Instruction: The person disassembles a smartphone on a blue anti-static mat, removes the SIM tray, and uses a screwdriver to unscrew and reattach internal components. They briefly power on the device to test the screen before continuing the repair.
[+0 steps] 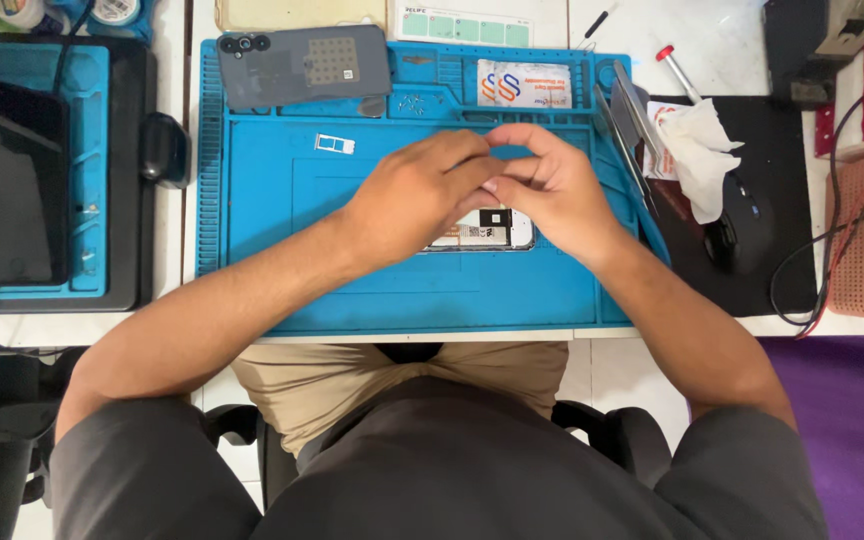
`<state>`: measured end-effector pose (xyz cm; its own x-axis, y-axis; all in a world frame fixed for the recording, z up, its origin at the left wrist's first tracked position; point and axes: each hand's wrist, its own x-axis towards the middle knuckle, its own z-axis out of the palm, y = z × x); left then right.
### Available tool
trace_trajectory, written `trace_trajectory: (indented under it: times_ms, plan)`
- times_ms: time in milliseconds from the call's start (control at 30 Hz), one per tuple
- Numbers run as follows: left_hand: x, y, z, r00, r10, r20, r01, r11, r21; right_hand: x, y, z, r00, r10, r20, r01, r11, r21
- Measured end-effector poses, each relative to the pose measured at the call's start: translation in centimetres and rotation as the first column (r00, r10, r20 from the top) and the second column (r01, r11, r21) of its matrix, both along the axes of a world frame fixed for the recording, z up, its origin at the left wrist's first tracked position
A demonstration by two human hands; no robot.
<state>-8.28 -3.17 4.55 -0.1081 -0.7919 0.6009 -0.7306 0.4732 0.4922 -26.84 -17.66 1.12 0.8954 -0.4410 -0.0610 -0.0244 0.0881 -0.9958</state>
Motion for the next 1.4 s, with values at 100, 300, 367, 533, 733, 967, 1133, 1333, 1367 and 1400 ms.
trace_trajectory:
  times_ms: [100,300,367,533,733,967,1133,1333,1367,1400]
  plan:
    - [0.5,-0.1,0.0,0.989,0.041,0.141,-0.033,0.998,-0.057,0.2,-0.1,-0.2,0.999,0.003,0.041,-0.009,0.989,0.145]
    - [1.8,-1.1,-1.0,0.945,0.105,0.308,-0.040,0.977,-0.210,0.5,-0.7,-0.6,0.995,0.047,0.088,-0.072,0.951,0.299]
    - [1.8,-1.3,-1.3,0.946,0.099,0.309,-0.036,0.979,-0.203,0.3,-0.8,-0.5,0.994,0.048,0.098,-0.077,0.943,0.325]
    - [1.6,-1.5,-1.0,0.970,0.056,0.235,-0.022,0.989,-0.144,-0.2,-1.1,-0.1,0.990,0.039,0.136,-0.090,0.914,0.395]
    - [2.7,1.3,1.8,0.994,0.048,-0.098,-0.054,0.997,-0.059,-0.7,-2.4,-0.1,0.981,-0.159,0.113,0.139,0.975,0.171]
    - [-4.6,15.1,-1.2,0.755,-0.110,-0.647,0.326,0.918,0.224,-1.3,-3.6,-0.4,0.963,-0.245,0.110,0.263,0.945,-0.196]
    - [-4.1,13.9,-10.3,0.976,0.170,-0.136,-0.083,0.868,0.489,-1.1,-4.6,-0.2,0.942,-0.296,0.160,0.337,0.823,-0.458]
    - [10.7,16.7,-12.3,0.606,0.722,0.334,-0.755,0.390,0.527,-2.8,-7.9,1.3,0.889,-0.437,0.141,0.394,0.568,-0.723]
    - [12.3,17.1,-11.7,0.556,0.752,0.354,-0.785,0.334,0.521,-2.8,-8.4,1.6,0.885,-0.449,0.122,0.390,0.571,-0.723]
    - [13.5,17.1,-11.4,0.526,0.769,0.364,-0.800,0.301,0.520,-3.0,-8.8,2.0,0.880,-0.463,0.107,0.388,0.570,-0.724]
